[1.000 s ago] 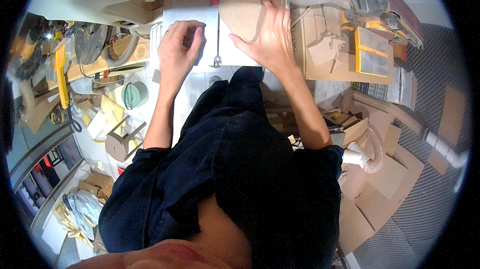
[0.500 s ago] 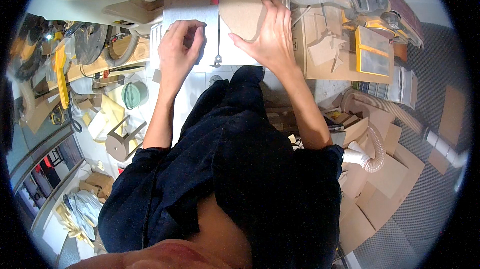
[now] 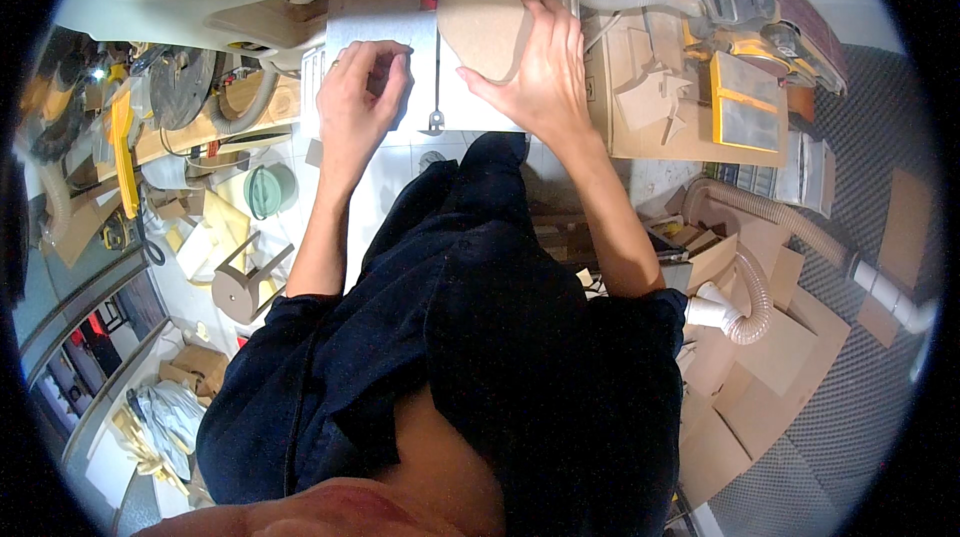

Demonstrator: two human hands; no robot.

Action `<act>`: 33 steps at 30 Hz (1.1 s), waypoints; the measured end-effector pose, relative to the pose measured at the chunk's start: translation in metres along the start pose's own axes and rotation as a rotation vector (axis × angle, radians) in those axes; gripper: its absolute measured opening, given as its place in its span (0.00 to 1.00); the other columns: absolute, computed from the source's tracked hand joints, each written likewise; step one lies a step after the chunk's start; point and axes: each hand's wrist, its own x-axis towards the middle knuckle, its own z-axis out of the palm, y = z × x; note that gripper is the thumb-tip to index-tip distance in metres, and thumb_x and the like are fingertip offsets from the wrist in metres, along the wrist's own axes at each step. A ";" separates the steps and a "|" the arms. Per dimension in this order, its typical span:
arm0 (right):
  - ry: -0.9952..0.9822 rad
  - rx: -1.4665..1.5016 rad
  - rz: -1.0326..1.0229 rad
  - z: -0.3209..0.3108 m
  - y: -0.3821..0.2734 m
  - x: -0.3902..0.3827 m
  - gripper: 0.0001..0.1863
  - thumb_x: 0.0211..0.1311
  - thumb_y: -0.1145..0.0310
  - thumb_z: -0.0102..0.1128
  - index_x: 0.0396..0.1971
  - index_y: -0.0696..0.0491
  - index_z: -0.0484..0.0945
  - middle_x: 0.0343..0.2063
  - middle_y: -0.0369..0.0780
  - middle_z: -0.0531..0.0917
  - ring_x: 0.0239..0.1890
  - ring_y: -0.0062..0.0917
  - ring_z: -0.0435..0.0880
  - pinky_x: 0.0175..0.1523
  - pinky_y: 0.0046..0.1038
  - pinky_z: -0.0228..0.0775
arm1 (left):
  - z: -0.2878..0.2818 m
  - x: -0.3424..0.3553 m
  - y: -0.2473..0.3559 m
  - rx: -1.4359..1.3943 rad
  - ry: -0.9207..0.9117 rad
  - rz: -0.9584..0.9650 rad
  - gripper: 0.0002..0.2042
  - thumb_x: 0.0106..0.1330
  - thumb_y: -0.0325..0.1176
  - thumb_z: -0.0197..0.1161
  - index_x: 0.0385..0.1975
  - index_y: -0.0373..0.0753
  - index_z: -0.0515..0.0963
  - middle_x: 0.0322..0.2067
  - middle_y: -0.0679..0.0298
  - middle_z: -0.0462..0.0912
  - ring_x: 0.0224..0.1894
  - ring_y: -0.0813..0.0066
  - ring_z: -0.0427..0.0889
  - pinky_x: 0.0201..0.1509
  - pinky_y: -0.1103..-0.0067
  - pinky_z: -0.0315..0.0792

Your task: The person uses a bandsaw to cut a curved shape out of a piece of light-colored wood. They guide the wood along a marked line with both hands, carefully maneuvering it through the blade to create a smooth, rounded edge.

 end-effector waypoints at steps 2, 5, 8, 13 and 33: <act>0.001 0.001 -0.003 0.000 0.000 0.000 0.59 0.48 0.45 0.85 0.70 0.63 0.61 0.66 0.57 0.68 0.68 0.51 0.67 0.73 0.48 0.62 | 0.000 0.000 0.000 0.002 0.000 0.001 0.04 0.66 0.28 0.69 0.38 0.42 0.84 0.29 0.66 0.82 0.31 0.70 0.82 0.39 0.73 0.74; 0.012 0.006 -0.014 0.002 0.002 -0.001 0.59 0.47 0.44 0.85 0.69 0.64 0.61 0.66 0.57 0.68 0.68 0.51 0.67 0.73 0.49 0.62 | 0.000 0.000 0.001 0.002 -0.001 0.004 0.04 0.66 0.28 0.69 0.39 0.42 0.84 0.29 0.66 0.82 0.30 0.70 0.82 0.39 0.73 0.74; 0.021 0.004 -0.022 0.004 0.003 0.000 0.60 0.45 0.41 0.85 0.68 0.64 0.61 0.65 0.57 0.68 0.67 0.50 0.67 0.72 0.50 0.61 | 0.000 -0.001 0.000 -0.002 -0.004 0.005 0.04 0.66 0.27 0.69 0.39 0.41 0.84 0.29 0.67 0.82 0.30 0.70 0.81 0.39 0.73 0.74; 0.029 -0.007 -0.025 0.005 0.004 0.000 0.60 0.46 0.40 0.85 0.68 0.64 0.62 0.65 0.57 0.68 0.67 0.51 0.67 0.73 0.50 0.61 | -0.001 0.000 0.001 -0.011 0.002 0.004 0.04 0.66 0.27 0.69 0.38 0.41 0.84 0.29 0.67 0.82 0.30 0.70 0.81 0.39 0.73 0.74; 0.039 -0.016 -0.030 0.006 0.004 0.002 0.60 0.46 0.40 0.84 0.68 0.64 0.62 0.65 0.58 0.68 0.67 0.51 0.68 0.72 0.50 0.61 | -0.001 -0.001 -0.001 0.025 -0.006 0.020 0.04 0.69 0.29 0.68 0.40 0.41 0.86 0.31 0.65 0.83 0.30 0.73 0.82 0.36 0.76 0.76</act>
